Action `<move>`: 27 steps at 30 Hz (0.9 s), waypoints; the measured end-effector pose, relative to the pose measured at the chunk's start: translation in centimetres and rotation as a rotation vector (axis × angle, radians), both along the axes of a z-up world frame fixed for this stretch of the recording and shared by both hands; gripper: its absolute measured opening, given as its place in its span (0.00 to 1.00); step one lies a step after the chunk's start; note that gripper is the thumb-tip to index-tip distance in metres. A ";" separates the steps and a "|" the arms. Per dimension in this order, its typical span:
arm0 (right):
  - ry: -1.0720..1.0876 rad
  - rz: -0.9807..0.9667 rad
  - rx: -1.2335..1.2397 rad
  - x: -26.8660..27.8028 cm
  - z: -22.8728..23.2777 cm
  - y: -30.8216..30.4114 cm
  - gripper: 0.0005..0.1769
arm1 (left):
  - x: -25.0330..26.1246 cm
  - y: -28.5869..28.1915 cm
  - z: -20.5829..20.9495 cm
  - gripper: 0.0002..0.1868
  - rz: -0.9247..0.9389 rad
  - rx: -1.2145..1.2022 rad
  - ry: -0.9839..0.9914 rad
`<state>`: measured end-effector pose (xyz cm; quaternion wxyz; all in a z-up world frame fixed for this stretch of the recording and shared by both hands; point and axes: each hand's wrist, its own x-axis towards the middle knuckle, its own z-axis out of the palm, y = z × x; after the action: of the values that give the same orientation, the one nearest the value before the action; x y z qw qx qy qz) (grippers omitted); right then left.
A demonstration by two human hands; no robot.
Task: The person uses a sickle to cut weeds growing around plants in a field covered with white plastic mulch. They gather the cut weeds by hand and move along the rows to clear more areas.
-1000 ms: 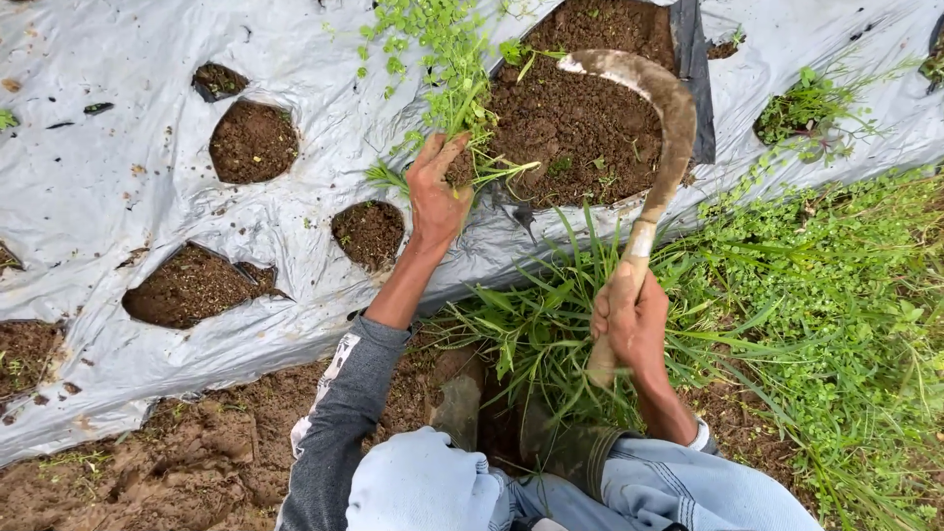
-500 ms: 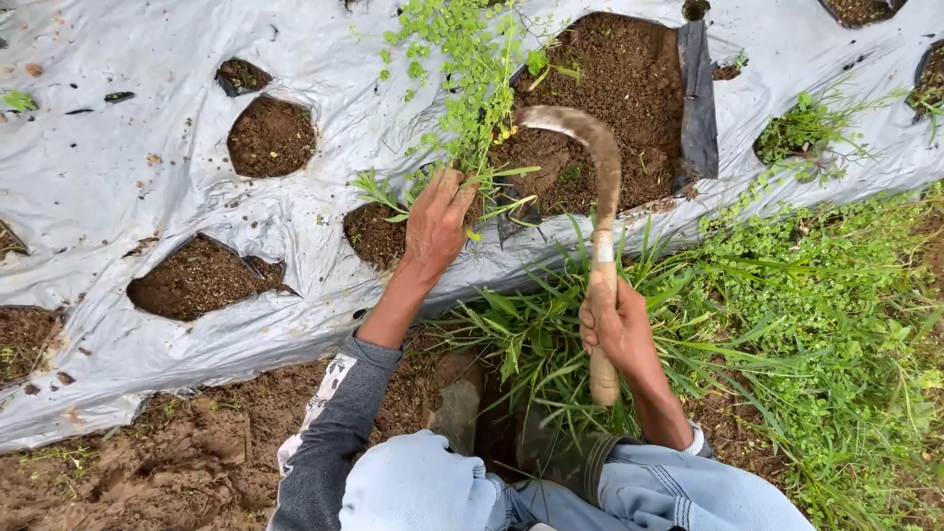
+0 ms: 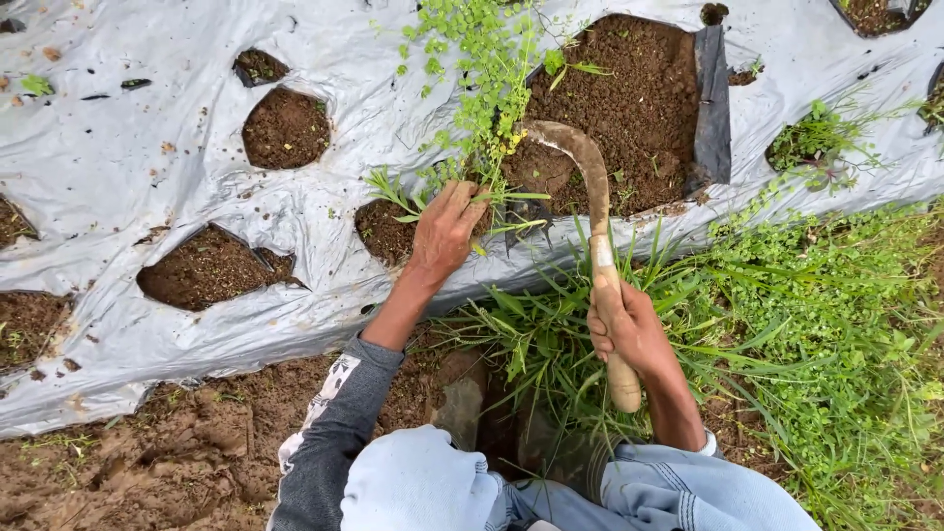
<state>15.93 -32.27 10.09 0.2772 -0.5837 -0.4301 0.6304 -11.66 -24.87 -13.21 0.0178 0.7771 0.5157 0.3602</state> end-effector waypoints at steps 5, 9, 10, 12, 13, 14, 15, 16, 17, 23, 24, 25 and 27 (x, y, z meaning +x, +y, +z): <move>0.012 -0.062 0.030 0.5 -2.2 0.4 0.19 | -0.1 -0.8 0.8 0.28 -0.001 0.007 -0.068; 0.030 -0.040 -0.011 0.7 -1.9 -0.3 0.19 | -0.5 -1.3 11.9 0.36 0.095 -0.128 -0.121; 0.030 -0.041 -0.021 0.3 -1.8 0.1 0.19 | -0.6 -0.9 13.0 0.36 0.094 -0.139 -0.120; 0.027 -0.088 0.027 -0.6 -1.8 1.4 0.18 | -0.6 0.4 15.1 0.32 0.186 -0.208 -0.263; 0.030 -0.092 0.029 -0.2 -1.6 0.9 0.18 | 0.0 1.3 15.7 0.32 0.182 -0.207 -0.260; 0.039 -0.068 0.028 -0.1 -1.4 0.7 0.18 | 0.4 2.5 16.5 0.41 0.261 -0.340 -0.158; 0.046 -0.043 0.027 0.0 -1.2 0.5 0.19 | 0.7 3.6 17.3 0.49 0.339 -0.472 -0.055; 0.053 -0.044 0.029 0.1 -0.6 0.5 0.19 | 1.3 4.8 17.2 0.49 0.340 -0.468 -0.049; -0.006 -0.084 0.056 0.1 0.0 0.5 0.17 | 1.8 5.9 17.1 0.47 0.355 -0.476 -0.011; -0.033 -0.176 0.134 1.4 0.6 0.6 0.16 | 4.9 9.3 13.0 0.45 0.411 -0.577 -0.110; -0.017 -0.192 0.132 1.0 1.0 0.4 0.16 | 4.8 9.3 11.5 0.41 0.365 -0.581 -0.133; -0.011 -0.198 0.133 1.3 0.1 0.3 0.16 | 4.0 10.2 10.8 0.41 0.361 -0.579 -0.126; 0.019 -0.169 0.141 1.8 -1.7 0.0 0.16 | 2.4 12.0 9.3 0.34 0.370 -0.659 -0.176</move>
<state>17.70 -32.23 8.36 0.3739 -0.5908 -0.4199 0.5786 -9.25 -12.90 -3.91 0.2456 0.5897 0.7317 0.2378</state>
